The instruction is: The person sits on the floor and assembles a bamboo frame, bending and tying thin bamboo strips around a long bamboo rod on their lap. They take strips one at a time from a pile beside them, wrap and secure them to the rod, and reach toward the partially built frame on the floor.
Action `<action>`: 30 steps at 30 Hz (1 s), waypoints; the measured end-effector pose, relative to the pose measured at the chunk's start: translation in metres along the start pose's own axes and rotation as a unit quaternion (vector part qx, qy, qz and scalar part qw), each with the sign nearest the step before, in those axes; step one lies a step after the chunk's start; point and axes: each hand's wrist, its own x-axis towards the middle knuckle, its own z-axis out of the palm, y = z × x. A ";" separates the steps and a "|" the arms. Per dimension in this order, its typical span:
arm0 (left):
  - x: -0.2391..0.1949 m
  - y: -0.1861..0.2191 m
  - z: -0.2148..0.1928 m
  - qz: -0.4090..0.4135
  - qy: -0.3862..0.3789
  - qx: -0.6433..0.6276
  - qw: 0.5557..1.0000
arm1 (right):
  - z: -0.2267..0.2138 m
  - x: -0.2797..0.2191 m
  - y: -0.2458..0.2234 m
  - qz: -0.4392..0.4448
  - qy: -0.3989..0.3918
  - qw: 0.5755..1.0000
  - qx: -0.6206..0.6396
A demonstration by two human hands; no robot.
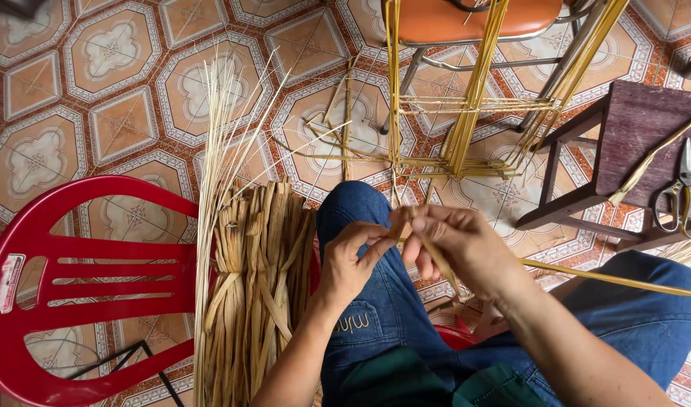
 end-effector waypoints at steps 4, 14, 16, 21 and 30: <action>0.009 -0.009 0.002 -0.135 -0.048 -0.068 0.987 | -0.021 -0.011 -0.047 -0.177 0.032 0.984 -0.003; 0.021 -0.020 0.008 -0.301 -0.132 -0.061 0.943 | -0.064 -0.046 0.010 -0.354 0.174 0.902 0.174; 0.019 -0.020 0.010 -0.295 -0.126 -0.058 0.945 | -0.070 -0.045 0.021 -0.315 0.172 0.921 0.150; 0.015 -0.018 0.010 -0.265 -0.108 -0.057 0.956 | -0.145 -0.053 0.017 -0.308 0.134 0.917 0.213; 0.014 -0.019 0.010 -0.262 -0.092 -0.051 0.959 | -0.318 -0.071 -0.046 -0.237 -0.080 0.914 0.319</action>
